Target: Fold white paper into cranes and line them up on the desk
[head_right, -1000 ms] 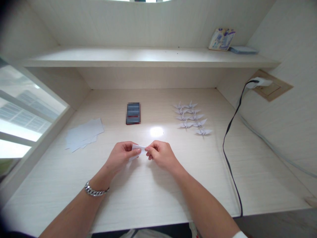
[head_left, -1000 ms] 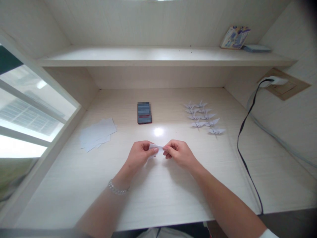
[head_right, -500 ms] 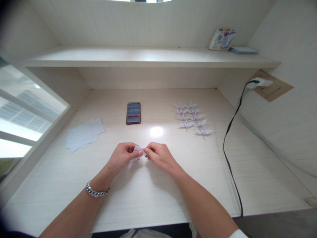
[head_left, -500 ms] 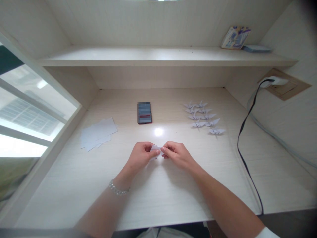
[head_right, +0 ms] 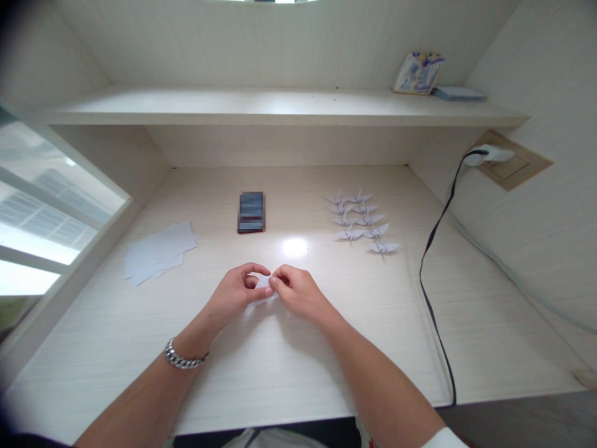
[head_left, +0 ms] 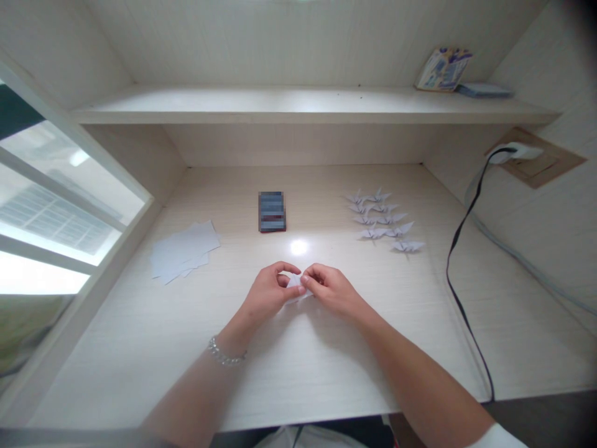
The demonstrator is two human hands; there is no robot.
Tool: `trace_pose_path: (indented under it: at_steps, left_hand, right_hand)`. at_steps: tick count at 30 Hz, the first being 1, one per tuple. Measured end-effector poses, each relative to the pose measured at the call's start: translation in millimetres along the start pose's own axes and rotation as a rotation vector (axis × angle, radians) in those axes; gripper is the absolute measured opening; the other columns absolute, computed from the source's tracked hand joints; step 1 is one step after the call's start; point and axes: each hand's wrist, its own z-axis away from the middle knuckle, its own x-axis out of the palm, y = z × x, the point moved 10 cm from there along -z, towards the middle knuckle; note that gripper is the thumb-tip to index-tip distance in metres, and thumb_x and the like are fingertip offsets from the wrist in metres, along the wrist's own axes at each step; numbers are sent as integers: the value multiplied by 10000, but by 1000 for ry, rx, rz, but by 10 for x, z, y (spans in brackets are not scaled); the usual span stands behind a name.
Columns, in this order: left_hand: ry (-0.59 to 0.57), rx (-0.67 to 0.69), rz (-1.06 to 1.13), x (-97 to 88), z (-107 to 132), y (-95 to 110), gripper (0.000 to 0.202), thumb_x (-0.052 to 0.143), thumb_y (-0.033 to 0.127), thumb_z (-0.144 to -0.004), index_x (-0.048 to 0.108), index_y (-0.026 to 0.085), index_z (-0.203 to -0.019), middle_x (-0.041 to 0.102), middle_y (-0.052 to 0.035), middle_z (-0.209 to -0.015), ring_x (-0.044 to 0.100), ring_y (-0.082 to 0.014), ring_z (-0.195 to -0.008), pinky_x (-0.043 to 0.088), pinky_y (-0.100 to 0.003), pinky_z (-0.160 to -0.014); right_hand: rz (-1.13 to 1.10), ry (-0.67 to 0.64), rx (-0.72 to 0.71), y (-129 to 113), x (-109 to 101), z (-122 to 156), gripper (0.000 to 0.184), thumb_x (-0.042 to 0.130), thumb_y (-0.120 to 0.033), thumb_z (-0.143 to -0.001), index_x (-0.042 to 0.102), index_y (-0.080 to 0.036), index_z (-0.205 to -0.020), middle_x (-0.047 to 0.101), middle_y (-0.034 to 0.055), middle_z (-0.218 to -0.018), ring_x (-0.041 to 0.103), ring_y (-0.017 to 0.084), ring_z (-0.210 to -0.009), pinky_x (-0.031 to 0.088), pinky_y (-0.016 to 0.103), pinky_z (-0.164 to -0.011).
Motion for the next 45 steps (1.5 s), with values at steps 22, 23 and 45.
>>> trace_pose_path:
  at_steps: [22,23,45]
  left_hand:
    - [-34,83,-107,79,33,109,395,660,238,-644,568,170,-1023,393,85,-503,354,-58,-466,263,-169,-450]
    - [-38,85,-110,88,34,107,391,656,233,-646,568,172,-1023,396,84,-503,356,-59,-466,265,-169,-451]
    - [154,286,-169,-83,139,377,163,597,323,-753,616,169,-804,660,-48,-796,608,-155,-735,471,-254,-687]
  right_hand:
    - [-137,-11,-3,17,24,-17,177,482,-291,-816,542,-168,-704,503,-19,-647,443,105,-591,338,222,-540]
    - [-114,-6,-6,14,21,-17,179,480,-286,-816,536,-168,-694,497,-21,-639,436,103,-584,333,222,-534]
    - [293,161,-363,-364,-147,127,113,433,-179,-861,541,-192,-832,568,42,-779,512,162,-737,388,278,-672]
